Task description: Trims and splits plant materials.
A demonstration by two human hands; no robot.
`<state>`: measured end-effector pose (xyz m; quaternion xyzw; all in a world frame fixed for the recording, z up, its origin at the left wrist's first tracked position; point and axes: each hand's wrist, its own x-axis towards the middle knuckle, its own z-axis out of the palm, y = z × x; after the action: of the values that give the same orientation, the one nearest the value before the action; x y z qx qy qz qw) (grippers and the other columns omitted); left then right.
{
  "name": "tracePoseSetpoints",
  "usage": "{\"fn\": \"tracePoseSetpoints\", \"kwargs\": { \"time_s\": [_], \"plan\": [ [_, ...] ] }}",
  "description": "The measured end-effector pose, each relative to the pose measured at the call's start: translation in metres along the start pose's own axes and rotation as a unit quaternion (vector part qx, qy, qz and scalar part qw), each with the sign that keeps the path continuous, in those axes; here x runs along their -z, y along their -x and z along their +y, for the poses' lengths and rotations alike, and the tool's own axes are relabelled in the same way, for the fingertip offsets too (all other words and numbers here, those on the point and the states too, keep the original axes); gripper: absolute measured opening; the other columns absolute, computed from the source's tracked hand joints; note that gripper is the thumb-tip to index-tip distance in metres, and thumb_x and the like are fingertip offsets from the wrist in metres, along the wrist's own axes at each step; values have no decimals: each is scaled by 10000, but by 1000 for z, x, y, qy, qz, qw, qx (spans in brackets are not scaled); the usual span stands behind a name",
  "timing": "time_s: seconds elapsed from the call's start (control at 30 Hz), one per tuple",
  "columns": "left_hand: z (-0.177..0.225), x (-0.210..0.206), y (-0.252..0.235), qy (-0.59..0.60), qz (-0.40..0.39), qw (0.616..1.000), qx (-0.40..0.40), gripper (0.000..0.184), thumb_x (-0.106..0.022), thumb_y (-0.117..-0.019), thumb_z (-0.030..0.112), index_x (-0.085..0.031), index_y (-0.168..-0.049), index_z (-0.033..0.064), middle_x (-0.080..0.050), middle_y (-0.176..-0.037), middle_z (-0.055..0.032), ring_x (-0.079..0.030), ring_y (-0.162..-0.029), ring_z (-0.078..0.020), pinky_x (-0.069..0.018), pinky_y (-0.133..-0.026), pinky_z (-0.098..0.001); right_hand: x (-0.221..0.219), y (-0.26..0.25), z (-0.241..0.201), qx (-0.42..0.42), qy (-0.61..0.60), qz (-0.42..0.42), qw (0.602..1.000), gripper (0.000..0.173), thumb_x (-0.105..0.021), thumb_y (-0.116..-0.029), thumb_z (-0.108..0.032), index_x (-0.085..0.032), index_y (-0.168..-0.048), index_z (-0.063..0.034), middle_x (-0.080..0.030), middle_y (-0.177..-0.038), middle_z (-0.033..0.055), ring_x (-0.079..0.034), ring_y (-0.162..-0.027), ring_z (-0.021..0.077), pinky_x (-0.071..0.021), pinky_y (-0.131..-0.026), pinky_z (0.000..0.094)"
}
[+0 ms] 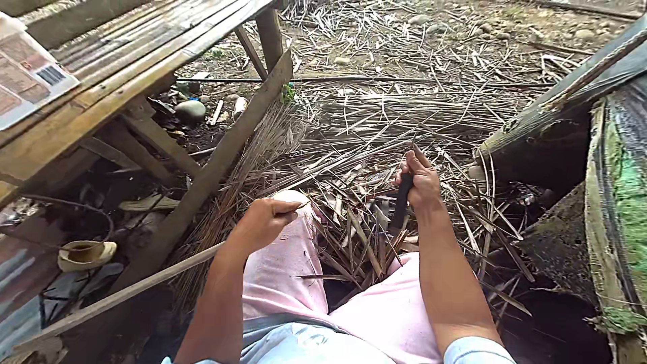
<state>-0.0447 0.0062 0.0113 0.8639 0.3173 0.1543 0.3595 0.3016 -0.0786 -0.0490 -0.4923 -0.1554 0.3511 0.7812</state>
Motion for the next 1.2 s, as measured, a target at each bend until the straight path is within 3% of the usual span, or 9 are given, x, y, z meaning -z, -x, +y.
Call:
{"fn": "tracePoseSetpoints", "kwargs": {
  "time_s": [0.27,0.4,0.5,0.67,0.73,0.8,0.87,0.97,1.2],
  "plan": [
    [-21,34,9,109,64,985,113,235,-589,-1008,-12,-756,-1168,33,-594,-635,1,-443,-470,-23,-381,-452,-174,37,-20,-21,83,-46,112,989,211,-491,-1098,-257,-564,-1283,-186,-509,-643,-73,-497,-430,51,-500,-412,221],
    [-25,4,-15,52,87,984,146,269,-490,-1090,115,-695,-1229,9,-647,-742,-77,-533,-557,-139,-478,-558,-325,-5,25,-9,-13,76,-148,986,348,-390,-1107,-264,-542,-1401,-158,-542,-647,-59,-535,-474,55,-532,-469,239],
    [-9,-21,-32,58,-9,991,124,287,-469,-1100,144,-678,-1242,7,-657,-772,-44,-509,-552,-85,-458,-561,-275,-45,52,20,-129,138,-336,923,461,-470,-1038,-154,-468,-1492,-79,-571,-666,-7,-558,-500,88,-537,-503,262],
    [2,-33,-39,88,-84,987,106,538,-562,-1069,185,-386,-1562,60,-666,-855,-41,-528,-582,-59,-468,-571,-235,-54,54,38,-144,44,-294,944,401,-442,-1085,-154,-510,-1469,-60,-563,-649,16,-547,-475,96,-535,-484,257],
    [0,-25,-37,63,-104,985,120,606,-577,-1061,187,-313,-1591,56,-673,-921,-58,-557,-636,-69,-489,-619,-245,-44,44,30,-119,32,-252,960,399,-429,-1092,-150,-510,-1472,-60,-554,-637,15,-541,-470,102,-534,-477,264],
    [-4,-15,-32,53,-112,983,134,490,-557,-1068,165,-429,-1517,17,-677,-902,-49,-551,-637,-52,-479,-621,-233,-32,35,19,-93,20,-217,971,384,-410,-1100,-163,-530,-1455,-80,-544,-631,4,-540,-467,99,-535,-472,260],
    [-9,-7,-28,53,-110,982,141,277,-525,-1082,158,-629,-1275,-12,-670,-811,-9,-514,-584,-16,-441,-575,-198,-23,28,7,-65,7,-183,981,375,-401,-1107,-175,-540,-1445,-96,-550,-642,-3,-541,-473,92,-530,-470,252],
    [-17,-7,-28,67,-83,984,141,288,-511,-1091,177,-707,-988,-8,-676,-718,15,-498,-505,5,-431,-518,-177,-19,29,2,-37,25,-184,982,373,-412,-1104,-216,-521,-1452,-138,-540,-640,-18,-538,-470,85,-527,-461,247],
    [-12,-26,-37,132,8,981,139,269,-538,-1082,179,-727,-1013,-1,-725,-758,11,-555,-496,4,-482,-515,-173,-66,79,31,-104,202,-415,881,573,-506,-1026,-169,-342,-1561,-44,-541,-685,-42,-533,-527,64,-506,-520,244]
  ]
}}
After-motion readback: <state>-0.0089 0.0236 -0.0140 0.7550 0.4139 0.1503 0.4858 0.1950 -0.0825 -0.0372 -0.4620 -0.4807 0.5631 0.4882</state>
